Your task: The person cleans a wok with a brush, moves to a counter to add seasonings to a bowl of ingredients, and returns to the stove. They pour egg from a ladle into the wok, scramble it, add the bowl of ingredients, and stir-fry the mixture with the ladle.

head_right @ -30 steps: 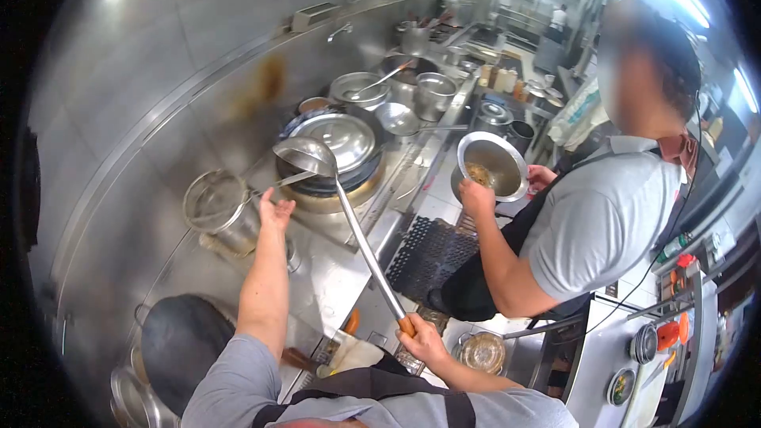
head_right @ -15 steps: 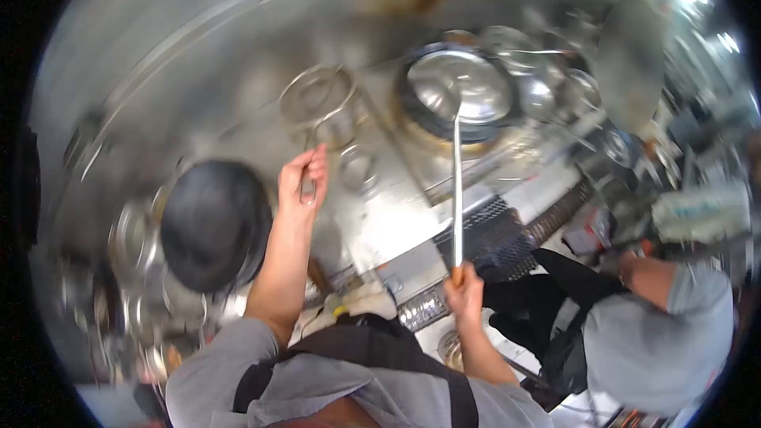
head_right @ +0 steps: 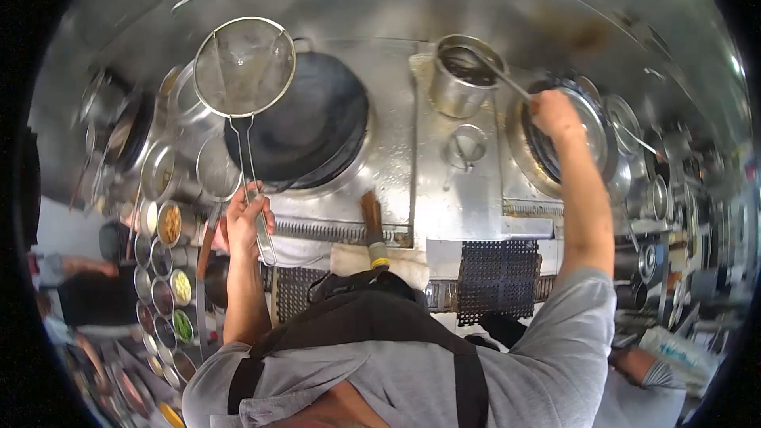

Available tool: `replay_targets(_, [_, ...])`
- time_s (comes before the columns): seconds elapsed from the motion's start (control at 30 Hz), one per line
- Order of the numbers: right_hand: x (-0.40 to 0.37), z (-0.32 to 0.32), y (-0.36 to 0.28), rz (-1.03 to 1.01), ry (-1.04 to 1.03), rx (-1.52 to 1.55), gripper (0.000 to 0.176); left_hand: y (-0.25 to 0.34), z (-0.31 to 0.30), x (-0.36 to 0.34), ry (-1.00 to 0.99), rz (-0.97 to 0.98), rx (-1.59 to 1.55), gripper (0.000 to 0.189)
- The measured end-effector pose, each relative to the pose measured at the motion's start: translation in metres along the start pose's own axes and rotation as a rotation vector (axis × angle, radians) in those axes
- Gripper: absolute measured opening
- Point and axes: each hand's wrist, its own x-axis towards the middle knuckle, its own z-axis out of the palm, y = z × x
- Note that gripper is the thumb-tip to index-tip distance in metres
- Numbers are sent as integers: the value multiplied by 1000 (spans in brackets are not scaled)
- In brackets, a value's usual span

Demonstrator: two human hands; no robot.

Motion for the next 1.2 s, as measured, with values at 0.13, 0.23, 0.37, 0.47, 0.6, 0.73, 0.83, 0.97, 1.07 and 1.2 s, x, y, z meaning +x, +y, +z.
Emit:
replay_targets(0.13, [44,-14,-15,-63,-4,-282,17,-14,-50,-26,65,-15,-49,30])
replay_targets(0.23, [62,-18,-36,-134,-7,-450,15,-24,-65,-39,117,-76,-71,28])
replay_targets(0.37, [71,-13,-61,-183,-84,-603,18,-42,-72,-45,85,-131,-95,23])
replay_targets(0.47, [65,-19,-74,-110,-103,-617,17,-50,-71,-41,40,-161,-100,23])
replay_targets(0.6, [49,-48,-77,50,-54,-409,21,-50,-68,-34,-11,-207,-101,27])
replay_targets(0.73, [31,-66,-50,260,-47,-231,27,-49,-70,-22,-78,-230,-74,29])
replay_targets(0.83, [9,-75,-35,331,110,-114,25,-41,-71,-13,-122,-251,-83,30])
replay_targets(0.97, [-11,-83,-31,375,105,48,27,-32,-74,-3,-161,-241,-74,30])
replay_targets(1.07, [-23,-90,-35,416,60,246,25,-29,-82,1,-182,-242,-84,30])
replay_targets(1.2, [-39,-105,-64,456,32,256,28,-29,-95,5,-175,-229,-106,27])
